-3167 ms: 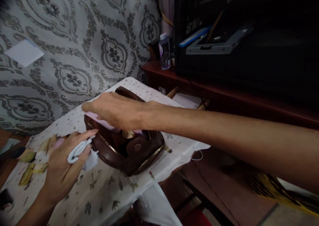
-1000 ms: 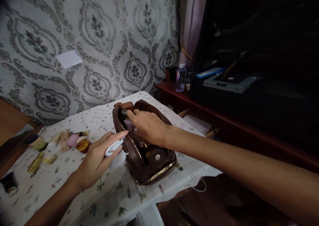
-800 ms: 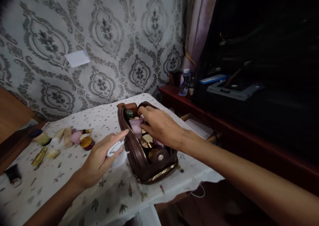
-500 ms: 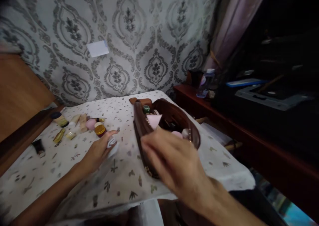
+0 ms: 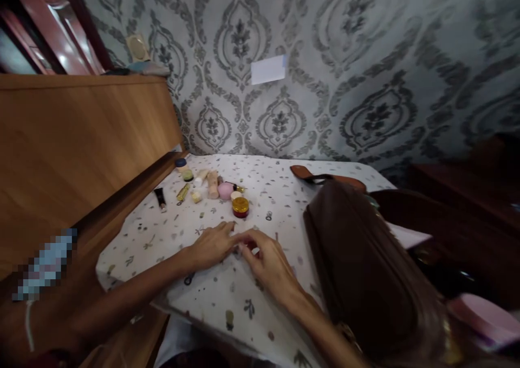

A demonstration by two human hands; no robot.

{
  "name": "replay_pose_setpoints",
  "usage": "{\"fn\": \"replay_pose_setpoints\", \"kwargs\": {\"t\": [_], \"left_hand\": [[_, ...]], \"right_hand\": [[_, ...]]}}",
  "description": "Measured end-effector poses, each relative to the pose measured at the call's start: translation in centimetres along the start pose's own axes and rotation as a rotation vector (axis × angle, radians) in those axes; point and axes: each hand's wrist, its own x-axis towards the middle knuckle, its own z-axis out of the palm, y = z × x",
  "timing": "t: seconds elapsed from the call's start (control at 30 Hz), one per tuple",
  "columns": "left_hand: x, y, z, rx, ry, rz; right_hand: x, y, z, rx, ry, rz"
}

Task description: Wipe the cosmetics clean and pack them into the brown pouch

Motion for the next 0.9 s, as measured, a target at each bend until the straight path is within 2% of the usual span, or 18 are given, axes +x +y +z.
{"fn": "replay_pose_setpoints", "kwargs": {"t": [0.17,0.23,0.43,0.53,0.63,0.73,0.9], "left_hand": [[0.9,-3.5,-0.2,-0.035,0.018,-0.219],[1.1,-5.1,-0.5,-0.046,0.055,-0.321],[0.0,-11.0,-2.2,-0.034,0.242,-0.734],[-1.7,-14.1,-2.6,-0.022,0.304,-0.956],[-3.5,-16.2,-2.3,-0.033,0.328,-1.121],[-4.4,-17.2,-1.7,-0.094,0.314,-1.203],[-4.4,-17.6,-1.7,-0.221,0.333,-1.206]], "right_hand": [[4.3,2.7,3.8,0.261,0.034,0.231],[5.7,3.3,5.2,0.303,0.020,0.277],[8.1,3.8,7.7,0.287,0.016,0.236],[7.8,3.7,7.9,0.249,0.040,0.197],[7.2,3.4,7.6,0.221,0.041,0.159],[7.0,3.3,7.5,0.202,0.036,0.135],[6.8,3.7,7.7,0.124,0.020,0.083]]}}
